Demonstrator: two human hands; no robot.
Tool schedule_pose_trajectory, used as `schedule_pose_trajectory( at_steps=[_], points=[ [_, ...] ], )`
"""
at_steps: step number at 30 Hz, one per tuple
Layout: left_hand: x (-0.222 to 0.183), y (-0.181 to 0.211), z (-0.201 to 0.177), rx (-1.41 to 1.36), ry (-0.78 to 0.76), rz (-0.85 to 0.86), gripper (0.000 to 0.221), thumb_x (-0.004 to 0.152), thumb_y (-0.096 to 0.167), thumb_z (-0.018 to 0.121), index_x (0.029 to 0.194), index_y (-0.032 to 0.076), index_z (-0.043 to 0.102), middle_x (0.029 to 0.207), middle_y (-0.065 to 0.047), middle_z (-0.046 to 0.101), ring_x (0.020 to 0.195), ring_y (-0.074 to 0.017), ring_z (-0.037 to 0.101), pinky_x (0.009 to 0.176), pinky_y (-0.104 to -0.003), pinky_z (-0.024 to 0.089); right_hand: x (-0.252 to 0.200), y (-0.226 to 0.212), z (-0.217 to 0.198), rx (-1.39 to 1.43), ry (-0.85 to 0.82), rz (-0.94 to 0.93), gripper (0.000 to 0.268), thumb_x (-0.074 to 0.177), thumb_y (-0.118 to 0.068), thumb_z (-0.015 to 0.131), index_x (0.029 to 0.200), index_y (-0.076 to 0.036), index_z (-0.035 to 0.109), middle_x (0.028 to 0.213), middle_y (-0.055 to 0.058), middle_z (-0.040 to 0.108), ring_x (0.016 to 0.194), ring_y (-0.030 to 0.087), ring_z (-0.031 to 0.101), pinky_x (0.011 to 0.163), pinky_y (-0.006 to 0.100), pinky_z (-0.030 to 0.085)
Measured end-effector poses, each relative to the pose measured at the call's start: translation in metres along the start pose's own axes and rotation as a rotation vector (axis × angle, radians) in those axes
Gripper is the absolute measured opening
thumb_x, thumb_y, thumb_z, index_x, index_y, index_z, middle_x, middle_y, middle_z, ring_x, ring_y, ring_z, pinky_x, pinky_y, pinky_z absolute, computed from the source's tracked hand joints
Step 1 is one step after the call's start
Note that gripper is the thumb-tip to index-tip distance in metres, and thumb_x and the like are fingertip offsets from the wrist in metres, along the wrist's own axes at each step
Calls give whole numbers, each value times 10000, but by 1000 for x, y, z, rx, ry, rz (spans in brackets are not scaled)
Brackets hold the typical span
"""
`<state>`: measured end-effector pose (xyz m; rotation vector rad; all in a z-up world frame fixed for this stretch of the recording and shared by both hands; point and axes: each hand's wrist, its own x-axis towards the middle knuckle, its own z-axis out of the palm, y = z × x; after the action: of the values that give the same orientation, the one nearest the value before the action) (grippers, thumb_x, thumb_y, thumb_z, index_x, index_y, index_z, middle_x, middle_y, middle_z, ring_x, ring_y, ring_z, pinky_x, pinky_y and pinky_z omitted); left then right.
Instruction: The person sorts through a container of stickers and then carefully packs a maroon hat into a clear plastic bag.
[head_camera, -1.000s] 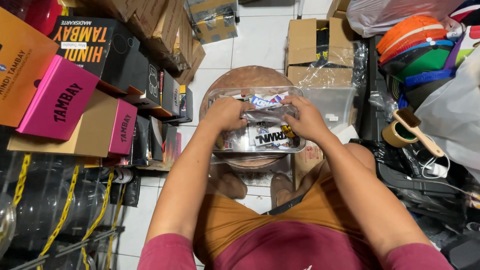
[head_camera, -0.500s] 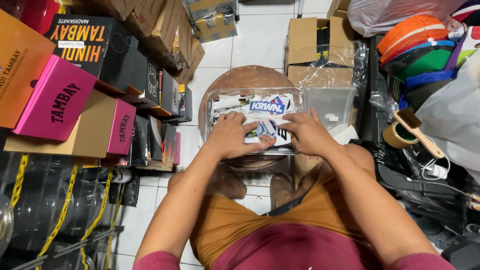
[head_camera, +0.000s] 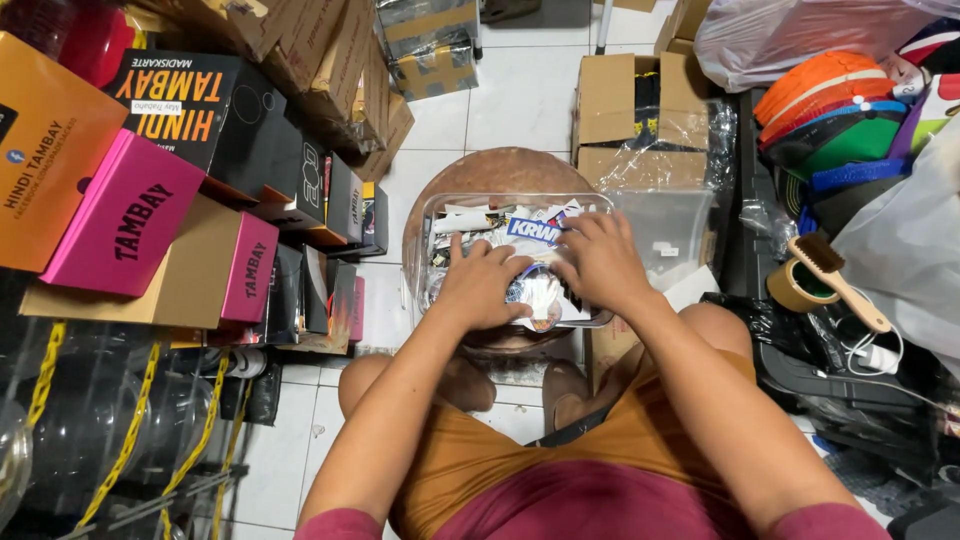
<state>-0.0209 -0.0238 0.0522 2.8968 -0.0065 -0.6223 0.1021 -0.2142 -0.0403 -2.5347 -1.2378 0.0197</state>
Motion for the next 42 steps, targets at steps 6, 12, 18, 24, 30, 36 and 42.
schedule_pose_trajectory(
  at_steps=[6, 12, 18, 24, 30, 36, 42],
  points=[
    [6, -13, 24, -159, 123, 34, 507, 971, 456, 609, 1436, 254, 595, 1402, -98, 599, 1382, -326, 443, 1196, -614, 211, 51, -2, 12, -152, -145, -100, 461, 817, -409, 745, 1216, -182, 701, 1320, 55, 667, 1353, 298, 506, 971, 493, 497],
    [-4, -10, -5, -313, 201, -82, 1089, 688, 553, 876, 1556, 88, 410, 1572, -270, 341, 1393, -413, 395, 1116, -501, 377, 41, -21, 7, -207, -139, 57, 455, 874, -434, 696, 1254, -184, 703, 1334, 64, 643, 1300, 323, 484, 908, 477, 495],
    [21, -20, 2, -171, 80, -142, 1334, 504, 831, 775, 1558, 94, 422, 1436, -147, 559, 1294, -289, 469, 1057, -435, 374, 18, -17, 19, -135, -92, 67, 477, 1006, -499, 500, 1261, -165, 724, 1257, 74, 701, 1221, 307, 545, 914, 457, 482],
    [22, -16, 2, -82, 134, -90, 1178, 502, 918, 684, 1324, 75, 659, 1270, -128, 636, 1357, -306, 389, 1225, -579, 38, 16, -6, 24, -123, -84, 27, 538, 983, -569, 510, 1255, -151, 711, 1160, 93, 727, 1256, 301, 556, 1126, 481, 335],
    [27, -16, 12, -195, 135, -103, 1318, 501, 873, 754, 1492, 53, 466, 1280, -152, 576, 1396, -327, 368, 1193, -645, 116, 17, -6, 10, -119, -181, 99, 502, 921, -535, 593, 1158, -116, 737, 1129, 93, 690, 1157, 281, 597, 1062, 446, 389],
    [32, -17, 18, -311, 107, -155, 1334, 482, 867, 782, 1491, 54, 465, 1316, -113, 493, 1407, -306, 297, 1155, -593, 147, 26, -5, 3, -51, -226, 141, 494, 886, -557, 613, 1028, -102, 744, 1156, 143, 707, 1196, 302, 604, 1083, 442, 380],
    [30, -14, 15, -289, 94, -160, 1294, 474, 911, 717, 1462, 104, 499, 1510, -107, 448, 1435, -278, 301, 1097, -519, 220, 51, -23, -17, 53, -542, 331, 768, 820, -643, 583, 1431, -181, 525, 1425, 87, 621, 1314, 286, 508, 1094, 473, 308]
  ],
)
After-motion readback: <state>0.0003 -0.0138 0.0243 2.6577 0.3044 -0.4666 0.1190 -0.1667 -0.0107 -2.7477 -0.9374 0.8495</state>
